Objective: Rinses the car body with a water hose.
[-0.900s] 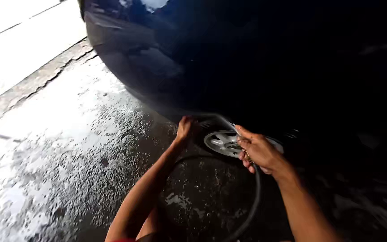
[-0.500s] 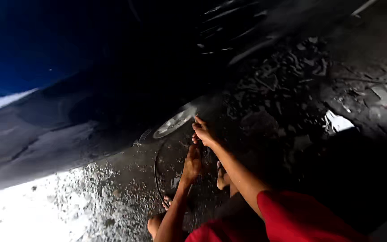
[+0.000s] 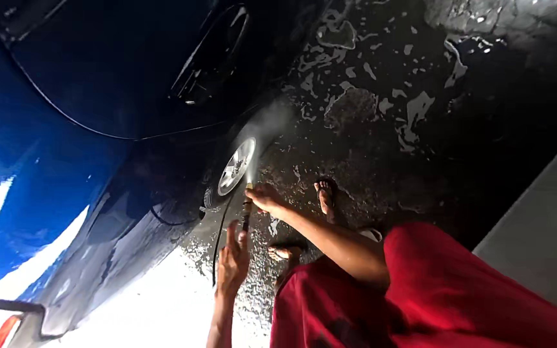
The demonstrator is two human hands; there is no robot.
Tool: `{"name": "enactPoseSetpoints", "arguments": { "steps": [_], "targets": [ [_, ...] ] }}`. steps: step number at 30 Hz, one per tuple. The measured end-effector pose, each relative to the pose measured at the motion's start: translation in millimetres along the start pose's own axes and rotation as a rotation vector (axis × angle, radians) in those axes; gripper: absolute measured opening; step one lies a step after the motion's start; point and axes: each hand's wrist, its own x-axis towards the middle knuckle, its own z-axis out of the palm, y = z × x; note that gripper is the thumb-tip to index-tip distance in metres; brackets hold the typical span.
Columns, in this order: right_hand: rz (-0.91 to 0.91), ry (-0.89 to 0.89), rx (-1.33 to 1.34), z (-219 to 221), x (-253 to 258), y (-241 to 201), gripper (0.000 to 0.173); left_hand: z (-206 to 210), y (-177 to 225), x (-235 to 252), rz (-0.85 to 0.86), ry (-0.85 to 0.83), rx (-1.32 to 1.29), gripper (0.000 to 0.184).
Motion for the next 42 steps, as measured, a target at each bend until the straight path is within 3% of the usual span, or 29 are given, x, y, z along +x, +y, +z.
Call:
{"name": "enactPoseSetpoints", "arguments": {
  "steps": [3,7,12,16,21,24,28,32,37,42],
  "targets": [
    [-0.084,-0.097,-0.114,20,-24,-30,0.039,-33,15,-12,0.058,0.045,0.131,0.062],
    [-0.131,-0.069,-0.137,43,-36,-60,0.036,-52,30,-17,0.078,0.182,0.266,0.058],
    [-0.028,-0.156,-0.067,50,-50,-72,0.036,-67,27,-9,0.066,0.219,0.218,0.050],
    [0.078,-0.234,-0.067,48,-45,-68,0.036,-60,5,-2,0.062,0.170,0.273,0.055],
    [0.055,-0.286,0.052,-2,-37,-24,0.027,-110,7,-24,-0.054,0.100,0.378,0.059],
    [0.077,-0.178,0.051,-48,-31,8,0.017,-162,-13,-45,-0.069,0.139,0.340,0.064],
    [0.058,-0.066,-0.076,-93,-33,24,0.024,-200,-47,-73,-0.012,0.266,0.285,0.065],
    [-0.013,-0.086,-0.118,-108,-36,23,0.029,-201,-52,-95,-0.011,0.385,0.314,0.059],
    [-0.135,-0.079,-0.044,-123,-8,6,0.037,-171,-36,-103,0.065,0.324,0.374,0.054],
    [0.072,0.072,0.064,-167,53,-32,0.041,-131,14,-90,0.218,0.290,0.439,0.051]
  ]
}}
